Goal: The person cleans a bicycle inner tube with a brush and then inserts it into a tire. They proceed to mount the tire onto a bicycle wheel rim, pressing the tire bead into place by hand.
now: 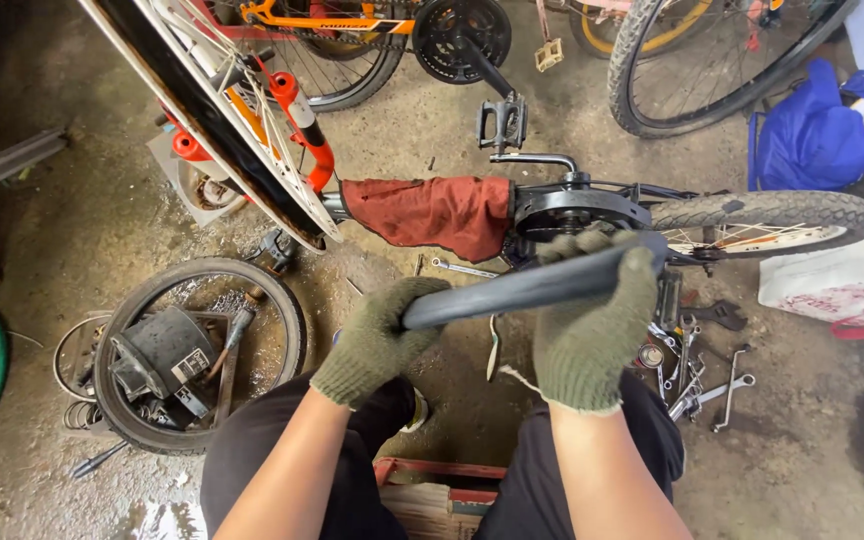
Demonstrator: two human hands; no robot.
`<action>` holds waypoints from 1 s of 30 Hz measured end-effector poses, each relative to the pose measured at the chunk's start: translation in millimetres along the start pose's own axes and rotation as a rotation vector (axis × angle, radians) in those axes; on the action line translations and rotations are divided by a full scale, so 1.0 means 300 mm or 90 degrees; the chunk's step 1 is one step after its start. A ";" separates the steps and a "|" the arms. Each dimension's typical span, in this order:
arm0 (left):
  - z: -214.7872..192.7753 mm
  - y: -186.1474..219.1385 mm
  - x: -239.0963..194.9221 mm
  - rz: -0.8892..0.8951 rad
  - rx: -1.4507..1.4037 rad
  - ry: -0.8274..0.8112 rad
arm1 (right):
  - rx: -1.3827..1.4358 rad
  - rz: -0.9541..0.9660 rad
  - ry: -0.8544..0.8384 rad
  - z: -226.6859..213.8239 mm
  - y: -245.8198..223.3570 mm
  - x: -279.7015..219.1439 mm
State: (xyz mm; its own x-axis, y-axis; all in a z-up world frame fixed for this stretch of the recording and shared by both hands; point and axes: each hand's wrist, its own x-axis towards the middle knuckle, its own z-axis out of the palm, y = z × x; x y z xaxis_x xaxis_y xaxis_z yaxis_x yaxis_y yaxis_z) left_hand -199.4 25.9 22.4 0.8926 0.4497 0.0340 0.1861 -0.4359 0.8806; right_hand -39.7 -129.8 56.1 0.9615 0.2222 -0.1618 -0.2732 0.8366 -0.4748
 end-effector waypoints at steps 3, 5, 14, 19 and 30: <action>0.060 0.001 0.034 0.047 0.012 -0.008 | -0.050 -0.067 0.023 -0.037 -0.084 -0.044; 0.099 0.026 0.053 0.154 0.073 -0.011 | -0.156 -0.161 -0.136 -0.047 -0.153 -0.085; 0.280 0.116 0.145 0.283 0.142 -0.051 | -0.312 -0.265 -0.007 -0.290 -0.315 0.070; 0.397 0.036 0.188 0.264 0.165 -0.071 | -0.535 -0.278 0.043 -0.336 -0.324 0.057; 0.291 0.123 0.101 0.231 0.068 -0.004 | -0.068 -0.028 -0.051 -0.309 -0.331 -0.065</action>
State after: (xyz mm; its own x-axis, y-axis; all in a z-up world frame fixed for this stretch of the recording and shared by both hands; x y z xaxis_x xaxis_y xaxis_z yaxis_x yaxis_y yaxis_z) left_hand -129.5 -44.6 14.8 0.9109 0.2458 0.3316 -0.1019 -0.6446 0.7577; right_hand -34.1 -263.7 26.2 0.9707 0.2292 -0.0720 -0.2286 0.7890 -0.5703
